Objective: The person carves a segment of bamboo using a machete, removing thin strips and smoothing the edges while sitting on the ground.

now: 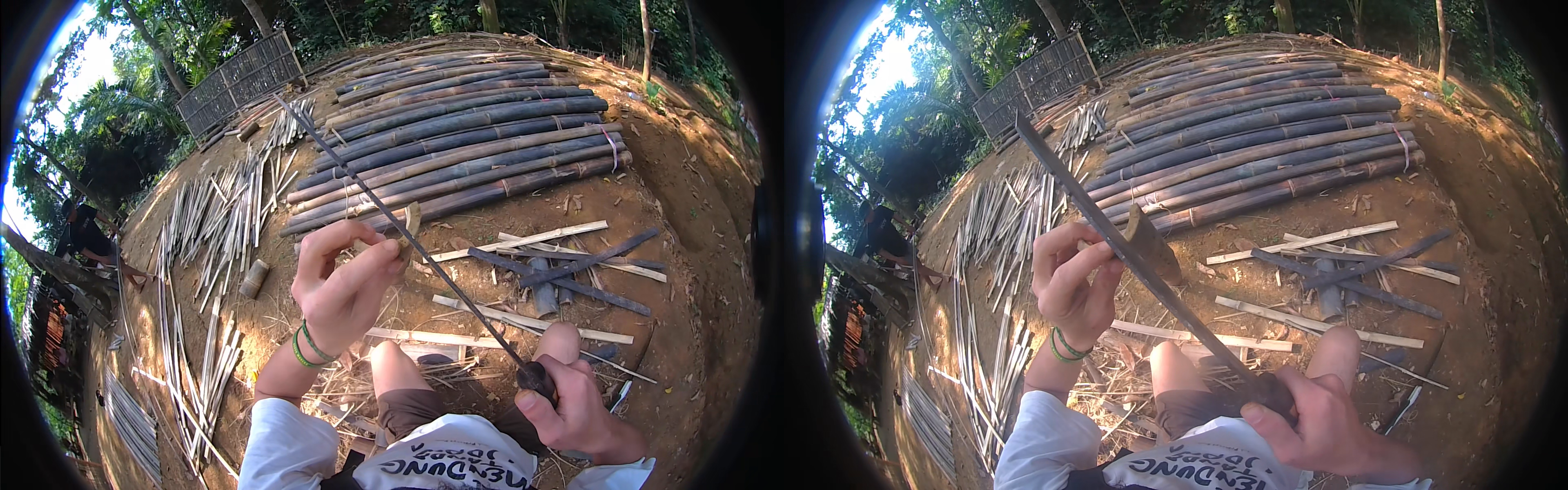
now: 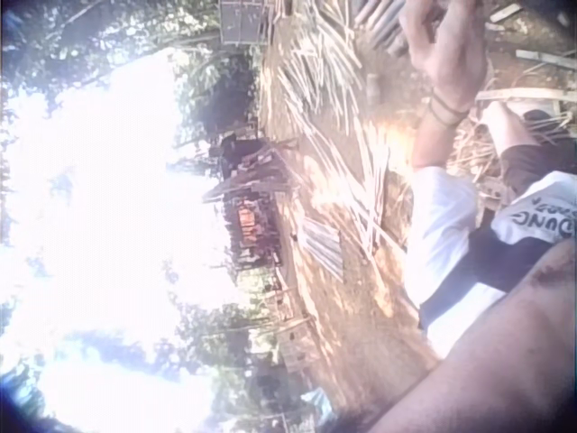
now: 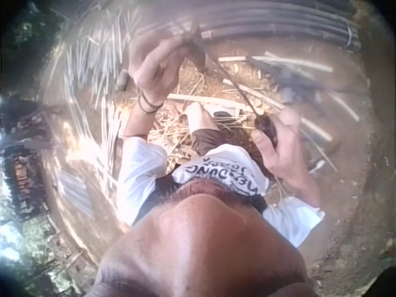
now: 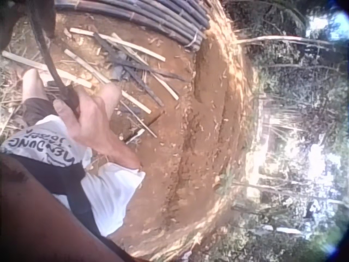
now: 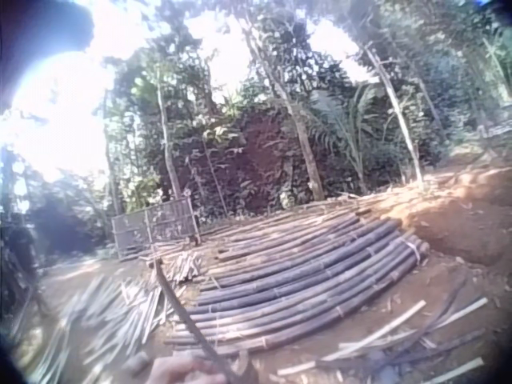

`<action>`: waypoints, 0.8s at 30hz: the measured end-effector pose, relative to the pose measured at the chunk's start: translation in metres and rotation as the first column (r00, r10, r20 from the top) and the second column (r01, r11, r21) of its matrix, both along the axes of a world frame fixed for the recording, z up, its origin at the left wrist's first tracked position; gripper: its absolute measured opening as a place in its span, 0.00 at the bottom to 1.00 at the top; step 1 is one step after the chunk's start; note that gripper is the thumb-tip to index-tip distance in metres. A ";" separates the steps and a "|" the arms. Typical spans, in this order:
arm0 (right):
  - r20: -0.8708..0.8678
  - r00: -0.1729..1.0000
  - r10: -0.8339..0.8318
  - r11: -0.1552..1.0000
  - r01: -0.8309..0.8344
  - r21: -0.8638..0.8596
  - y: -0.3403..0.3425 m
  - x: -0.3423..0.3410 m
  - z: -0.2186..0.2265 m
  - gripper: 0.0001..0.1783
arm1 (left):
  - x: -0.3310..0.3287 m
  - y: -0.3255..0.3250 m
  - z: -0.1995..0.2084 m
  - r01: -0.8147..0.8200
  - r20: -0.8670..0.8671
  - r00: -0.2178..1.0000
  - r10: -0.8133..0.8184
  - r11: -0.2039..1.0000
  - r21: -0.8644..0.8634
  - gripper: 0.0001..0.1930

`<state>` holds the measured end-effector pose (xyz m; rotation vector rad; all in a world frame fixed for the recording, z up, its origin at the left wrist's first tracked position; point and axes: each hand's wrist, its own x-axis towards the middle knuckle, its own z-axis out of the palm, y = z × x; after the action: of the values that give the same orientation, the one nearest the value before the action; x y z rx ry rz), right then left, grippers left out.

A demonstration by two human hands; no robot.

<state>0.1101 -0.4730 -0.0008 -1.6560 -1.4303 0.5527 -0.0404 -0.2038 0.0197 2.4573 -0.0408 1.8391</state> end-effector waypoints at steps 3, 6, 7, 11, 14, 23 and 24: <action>-0.033 0.999 0.009 1.000 -0.010 -0.016 0.000 0.000 0.000 0.23 | 0.001 -0.002 0.002 -0.027 -0.017 0.999 0.027 1.000 0.011 0.22; -0.036 0.999 0.017 0.999 -0.019 -0.050 0.000 0.001 0.004 0.24 | 0.001 -0.003 0.003 -0.043 -0.017 0.999 0.043 0.999 0.014 0.22; -0.030 0.999 0.019 0.999 -0.020 -0.049 0.000 0.001 0.002 0.24 | 0.001 -0.003 0.003 -0.046 -0.018 0.999 0.046 0.999 0.019 0.22; -0.056 0.998 0.034 0.997 -0.038 -0.072 -0.003 0.003 0.003 0.25 | 0.001 -0.003 0.005 -0.056 -0.026 0.998 0.057 0.998 0.031 0.22; -0.189 0.982 0.032 0.991 -0.056 -0.122 -0.004 0.003 0.008 0.23 | 0.000 -0.003 0.004 -0.063 -0.043 0.997 0.065 0.998 0.028 0.22; -0.287 0.956 0.052 0.987 -0.093 -0.132 -0.005 -0.004 0.023 0.23 | -0.007 -0.005 0.003 -0.073 -0.063 0.995 0.077 0.995 0.062 0.22; -0.233 0.972 0.040 0.990 -0.070 -0.120 -0.002 -0.006 0.028 0.24 | -0.008 -0.006 0.002 -0.081 -0.061 0.994 0.086 0.994 0.070 0.22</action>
<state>0.1041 -0.4751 0.0275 -1.5950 -1.2959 0.8547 -0.0480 -0.2094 0.0218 2.6001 0.0039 1.8179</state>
